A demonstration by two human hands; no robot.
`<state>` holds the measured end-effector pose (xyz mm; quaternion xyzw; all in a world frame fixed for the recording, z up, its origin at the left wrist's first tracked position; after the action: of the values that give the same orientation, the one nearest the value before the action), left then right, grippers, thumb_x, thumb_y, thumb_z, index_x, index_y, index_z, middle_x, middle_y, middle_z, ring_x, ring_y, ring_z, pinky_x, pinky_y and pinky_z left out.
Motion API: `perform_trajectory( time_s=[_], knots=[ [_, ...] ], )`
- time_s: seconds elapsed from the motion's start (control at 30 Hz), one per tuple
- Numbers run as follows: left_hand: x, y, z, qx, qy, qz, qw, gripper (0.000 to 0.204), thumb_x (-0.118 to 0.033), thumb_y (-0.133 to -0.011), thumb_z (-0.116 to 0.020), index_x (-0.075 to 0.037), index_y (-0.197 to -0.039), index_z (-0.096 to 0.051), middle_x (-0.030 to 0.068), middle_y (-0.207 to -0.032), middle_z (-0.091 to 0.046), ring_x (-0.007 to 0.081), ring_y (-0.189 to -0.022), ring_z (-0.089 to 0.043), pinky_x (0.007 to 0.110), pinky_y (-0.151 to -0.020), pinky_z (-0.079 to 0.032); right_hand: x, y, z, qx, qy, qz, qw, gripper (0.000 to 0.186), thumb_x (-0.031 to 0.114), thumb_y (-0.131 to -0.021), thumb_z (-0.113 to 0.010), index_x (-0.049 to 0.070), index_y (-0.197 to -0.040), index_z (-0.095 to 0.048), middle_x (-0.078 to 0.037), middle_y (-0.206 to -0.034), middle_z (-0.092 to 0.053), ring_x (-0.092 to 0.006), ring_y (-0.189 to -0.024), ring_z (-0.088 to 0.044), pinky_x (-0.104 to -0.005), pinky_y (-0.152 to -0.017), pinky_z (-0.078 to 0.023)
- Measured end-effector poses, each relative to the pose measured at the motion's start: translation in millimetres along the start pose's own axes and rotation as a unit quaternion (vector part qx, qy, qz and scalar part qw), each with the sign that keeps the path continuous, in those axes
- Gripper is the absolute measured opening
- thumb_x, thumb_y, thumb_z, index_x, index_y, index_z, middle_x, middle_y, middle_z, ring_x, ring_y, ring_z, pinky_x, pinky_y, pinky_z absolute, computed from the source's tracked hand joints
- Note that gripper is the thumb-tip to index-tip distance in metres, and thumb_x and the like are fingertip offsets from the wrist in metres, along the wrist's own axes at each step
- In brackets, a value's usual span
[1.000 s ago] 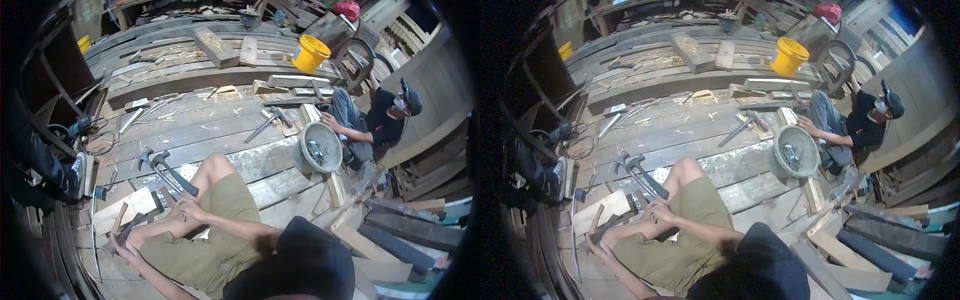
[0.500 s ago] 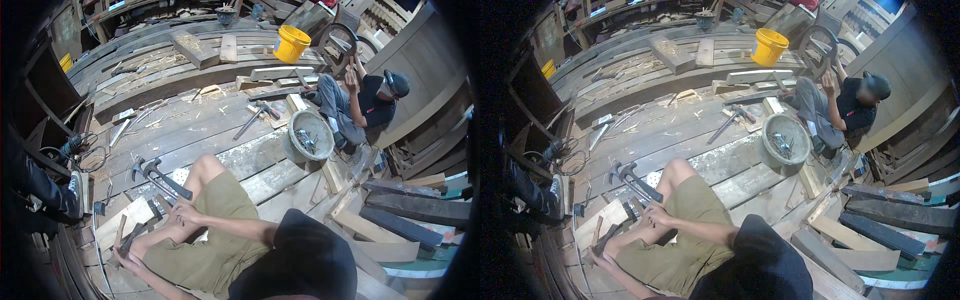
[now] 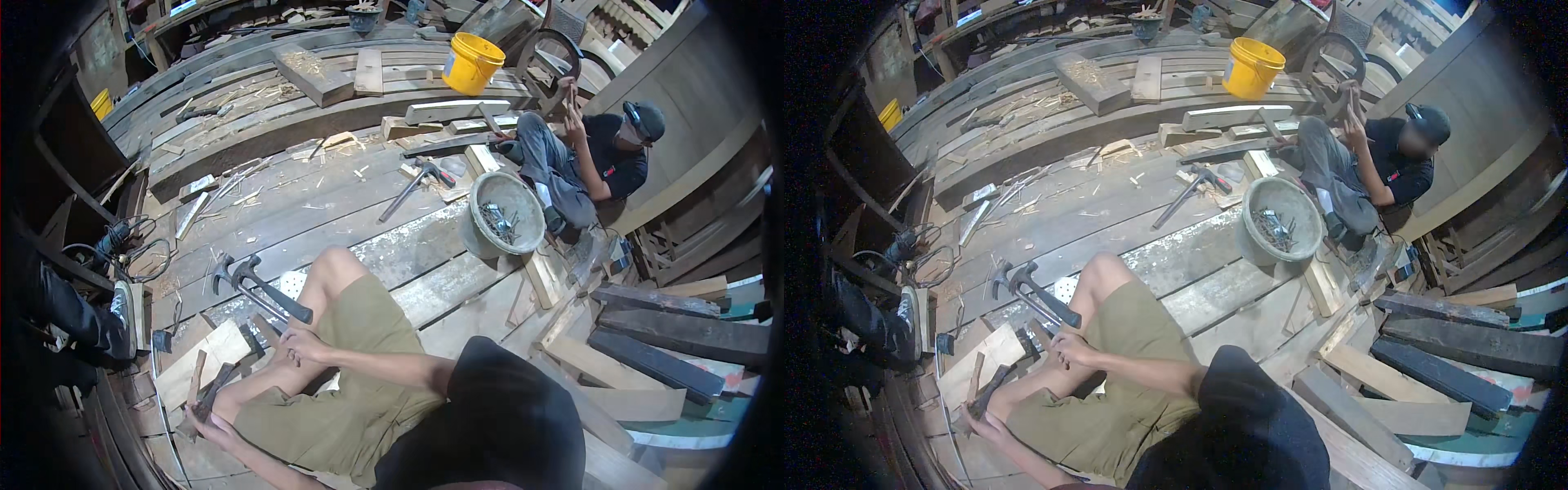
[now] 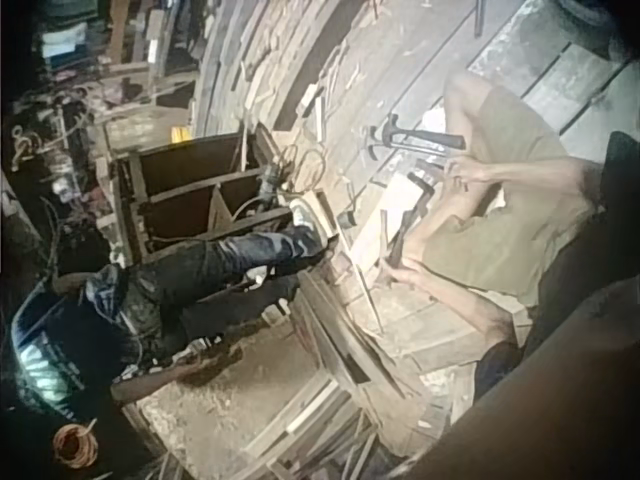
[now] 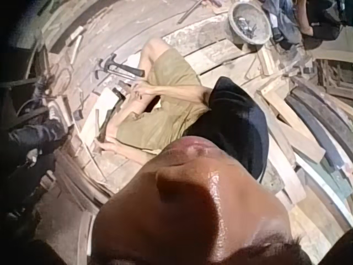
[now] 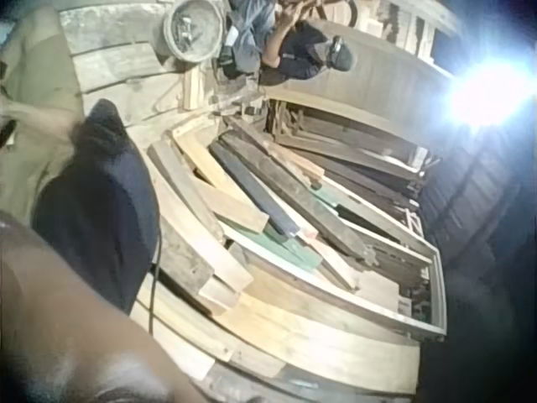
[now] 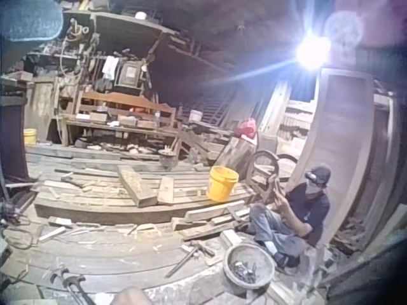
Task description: Measure and prepare pieces of wood for assembly using hand tools.
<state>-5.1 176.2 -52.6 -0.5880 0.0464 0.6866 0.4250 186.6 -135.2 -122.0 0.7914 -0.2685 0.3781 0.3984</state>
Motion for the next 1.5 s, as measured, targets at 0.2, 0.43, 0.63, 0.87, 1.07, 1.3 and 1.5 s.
perform_trajectory(
  time_s=[0.2, 0.43, 0.63, 0.87, 1.07, 1.3, 1.5],
  knots=[
    [-23.1, -1.9, -7.4, -0.003, -0.062, -0.045, 0.997, 0.051, -0.021, -0.095, -0.049, 0.003, -0.138, -0.037, 0.0172, -0.123, -0.05, 0.0271, -0.111, -0.051, 0.04, -0.099, -0.04, -3.1, -0.3, 5.9, -0.005, 0.0, 0.0, 1.0, 0.015, 0.012, -0.093, -0.051, -0.001, -0.1, -0.053, -0.009, -0.073, -0.053, -0.0159, -0.059, -0.058, -0.0323, -0.042, -0.05],
    [21.3, -1.0, 10.1, -0.042, 0.048, 0.081, 0.995, 0.06, -0.037, -0.096, -0.051, 0.005, -0.137, -0.038, 0.0187, -0.119, -0.053, 0.0271, -0.108, -0.051, 0.041, -0.099, -0.04, 4.5, 1.7, -3.9, 0.007, -0.017, -0.009, 1.0, 0.014, 0.01, -0.092, -0.049, 0.0, -0.101, -0.053, -0.01, -0.077, -0.053, -0.0162, -0.059, -0.057, -0.0323, -0.043, -0.05],
    [11.0, 1.9, 14.5, -0.092, 0.088, 0.033, 0.991, 0.037, -0.02, -0.095, -0.051, 0.001, -0.125, -0.052, 0.0126, -0.119, -0.056, 0.0227, -0.108, -0.053, 0.034, -0.1, -0.038, 9.0, 3.3, -7.8, 0.019, 0.013, -0.011, 1.0, 0.014, 0.009, -0.093, -0.049, -0.001, -0.104, -0.051, -0.009, -0.073, -0.054, -0.0153, -0.062, -0.059, -0.0299, -0.049, -0.05],
    [9.1, -1.1, -30.2, -0.201, 0.38, 0.291, 0.855, 0.018, -0.023, -0.09, -0.064, -0.005, -0.091, -0.063, 0.0047, -0.089, -0.062, 0.0154, -0.089, -0.057, 0.03, -0.084, -0.043, -3.8, 2.5, 15.2, 0.003, 0.004, -0.046, 0.999, 0.016, 0.008, -0.093, -0.051, -0.001, -0.106, -0.053, -0.009, -0.075, -0.056, -0.0157, -0.061, -0.059, -0.0291, -0.051, -0.05],
    [-10.9, -0.5, -16.4, -0.247, 0.413, 0.295, 0.826, 0.018, -0.019, -0.089, -0.065, -0.002, -0.096, -0.063, 0.0063, -0.09, -0.063, 0.0152, -0.089, -0.057, 0.031, -0.084, -0.044, -4.9, 0.8, -3.4, 0.033, -0.029, -0.053, 0.998, 0.015, 0.007, -0.094, -0.049, -0.001, -0.107, -0.051, -0.008, -0.079, -0.053, -0.0152, -0.066, -0.057, -0.0296, -0.053, -0.051],
    [10.0, 8.0, -21.3, -0.262, 0.456, 0.299, 0.797, 0.018, -0.014, -0.088, -0.066, -0.005, -0.102, -0.061, 0.0039, -0.091, -0.061, 0.0135, -0.086, -0.057, 0.029, -0.084, -0.045, -5.1, 4.8, 0.2, 0.031, 0.006, -0.037, 0.999, 0.016, 0.008, -0.094, -0.051, -0.001, -0.108, -0.051, -0.01, -0.08, -0.057, -0.0173, -0.067, -0.059, -0.0298, -0.056, -0.053],
    [14.0, 11.0, -25.0, -0.282, 0.47, 0.303, 0.78, 0.02, -0.01, -0.085, -0.068, -0.005, -0.103, -0.061, 0.0033, -0.093, -0.06, 0.0128, -0.086, -0.057, 0.028, -0.081, -0.046, -9.3, -0.7, 7.7, 0.011, 0.018, -0.056, 0.998, 0.018, 0.009, -0.094, -0.052, -0.001, -0.108, -0.053, -0.011, -0.08, -0.058, -0.0182, -0.065, -0.06, -0.0311, -0.056, -0.052]
  ],
)
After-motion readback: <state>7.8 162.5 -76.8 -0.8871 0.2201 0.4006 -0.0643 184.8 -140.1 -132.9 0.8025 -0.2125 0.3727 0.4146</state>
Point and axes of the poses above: each hand's wrist, its own y-axis away from the middle knuckle, its own z-axis out of the back of the hand, x = y × z, the point moved 8 cm from there along -y, towards the middle knuckle
